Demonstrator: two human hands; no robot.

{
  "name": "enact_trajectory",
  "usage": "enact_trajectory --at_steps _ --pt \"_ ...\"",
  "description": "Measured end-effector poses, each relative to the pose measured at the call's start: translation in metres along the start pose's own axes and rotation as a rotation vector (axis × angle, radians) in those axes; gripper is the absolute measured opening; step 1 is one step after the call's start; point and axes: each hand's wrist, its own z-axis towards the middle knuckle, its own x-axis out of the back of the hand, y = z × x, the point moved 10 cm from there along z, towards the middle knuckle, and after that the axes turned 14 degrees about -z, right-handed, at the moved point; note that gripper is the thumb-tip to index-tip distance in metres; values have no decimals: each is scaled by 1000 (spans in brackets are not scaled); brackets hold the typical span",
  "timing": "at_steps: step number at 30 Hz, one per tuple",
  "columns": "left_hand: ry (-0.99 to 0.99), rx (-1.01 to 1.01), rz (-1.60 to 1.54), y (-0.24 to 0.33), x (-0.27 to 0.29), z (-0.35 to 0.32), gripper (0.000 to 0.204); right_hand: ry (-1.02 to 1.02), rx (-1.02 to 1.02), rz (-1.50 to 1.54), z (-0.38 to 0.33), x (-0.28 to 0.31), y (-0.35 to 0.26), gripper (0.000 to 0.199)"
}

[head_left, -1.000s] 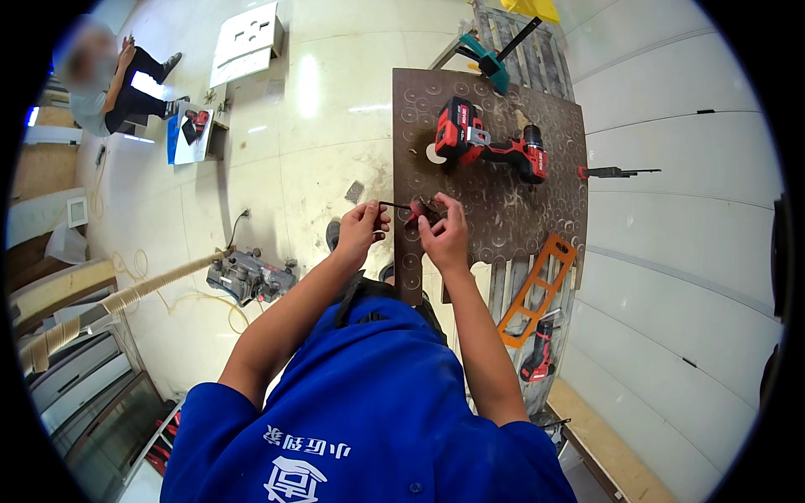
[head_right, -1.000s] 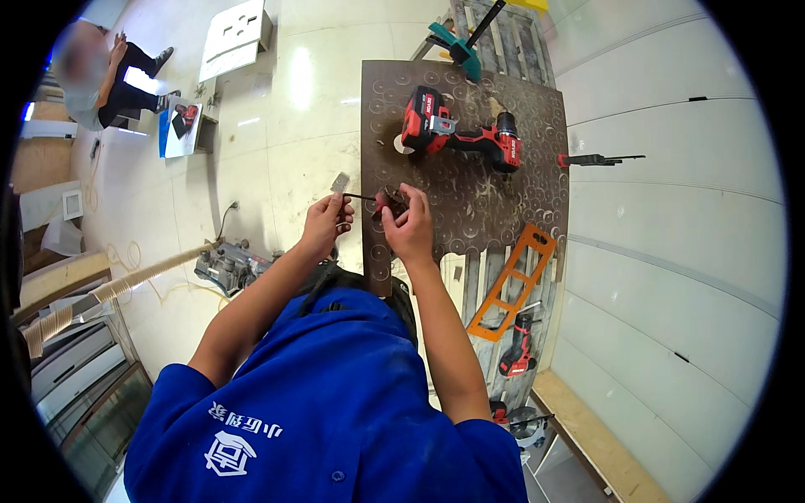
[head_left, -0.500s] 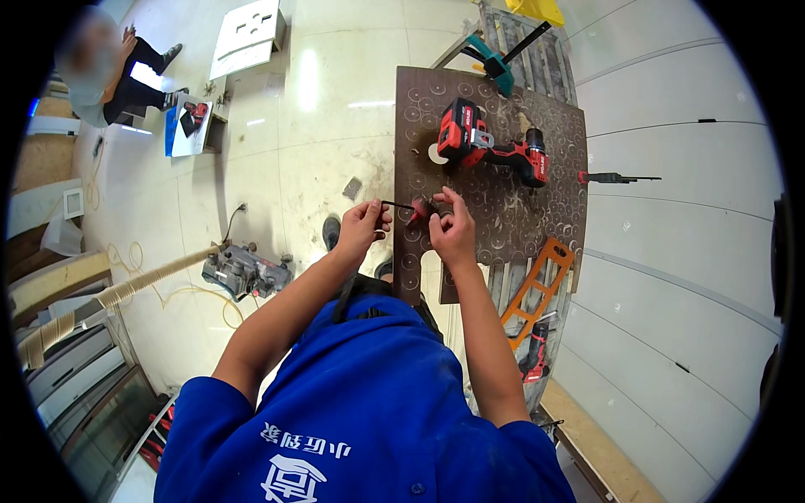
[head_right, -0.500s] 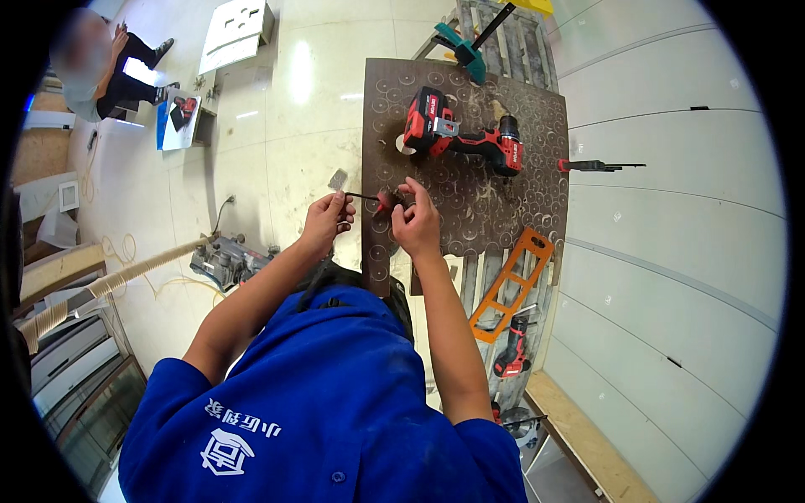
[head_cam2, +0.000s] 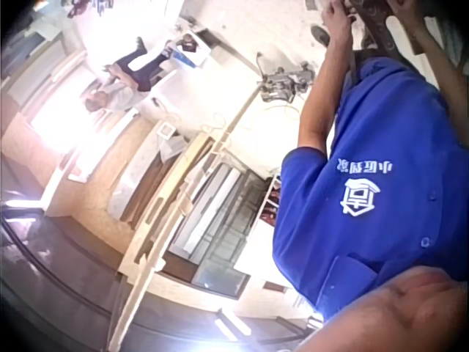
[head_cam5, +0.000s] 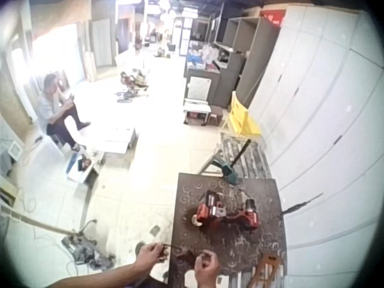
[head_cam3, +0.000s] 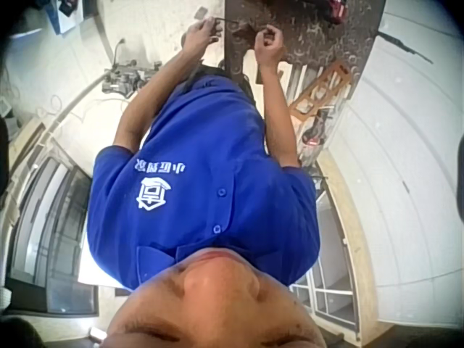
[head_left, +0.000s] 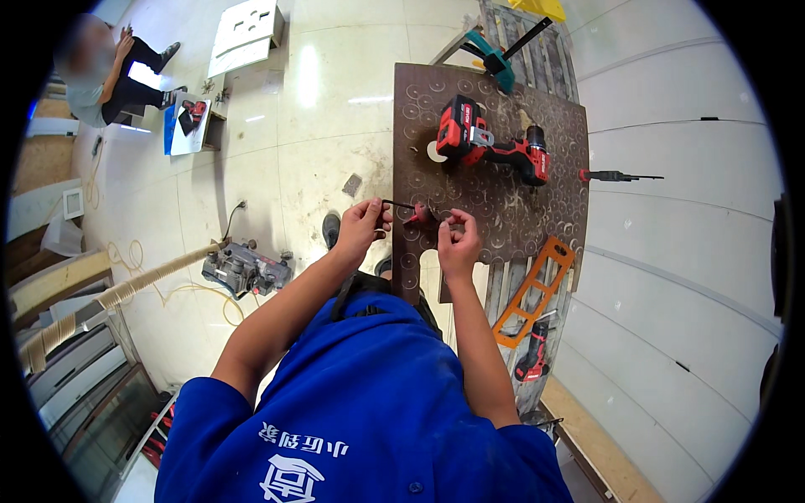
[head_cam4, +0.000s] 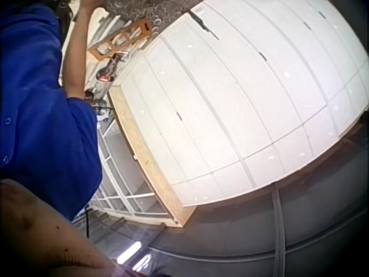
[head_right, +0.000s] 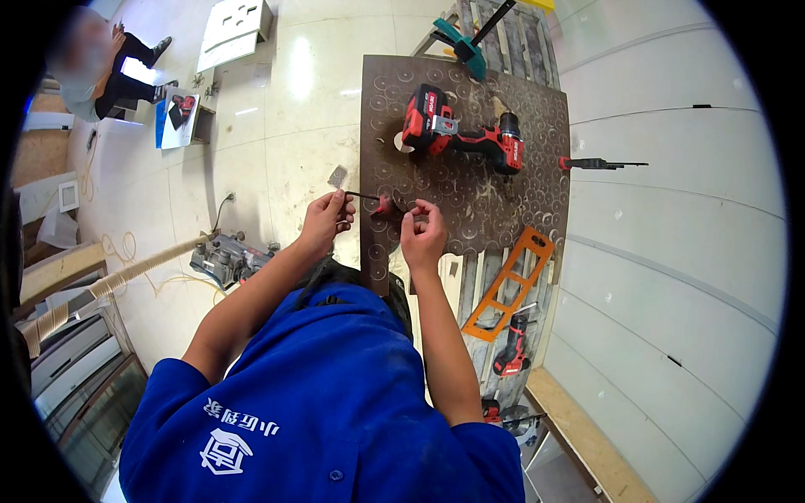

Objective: The person uses a cordless drill with a hole saw bit to cut a circular hole in a patterned board clamped to a workbench. They then walk to a tool cabinet, retrieve a screwdriver, and return to the board to remove the cut disc and adjust the drill bit.

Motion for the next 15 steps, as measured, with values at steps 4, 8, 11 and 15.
enact_trajectory --at_steps 4,8,11,15 --pt "-3 4 -7 -2 -1 0 32 -7 -34 44 -10 -4 10 28" --pt "1 15 -1 -2 -4 -2 32 -25 -16 4 -10 -4 7 26" --pt "5 22 2 -3 -4 -2 31 -26 0 3 -6 -3 5 26" --pt "10 30 16 -3 -6 -3 31 -40 -5 6 -1 -2 6 24"
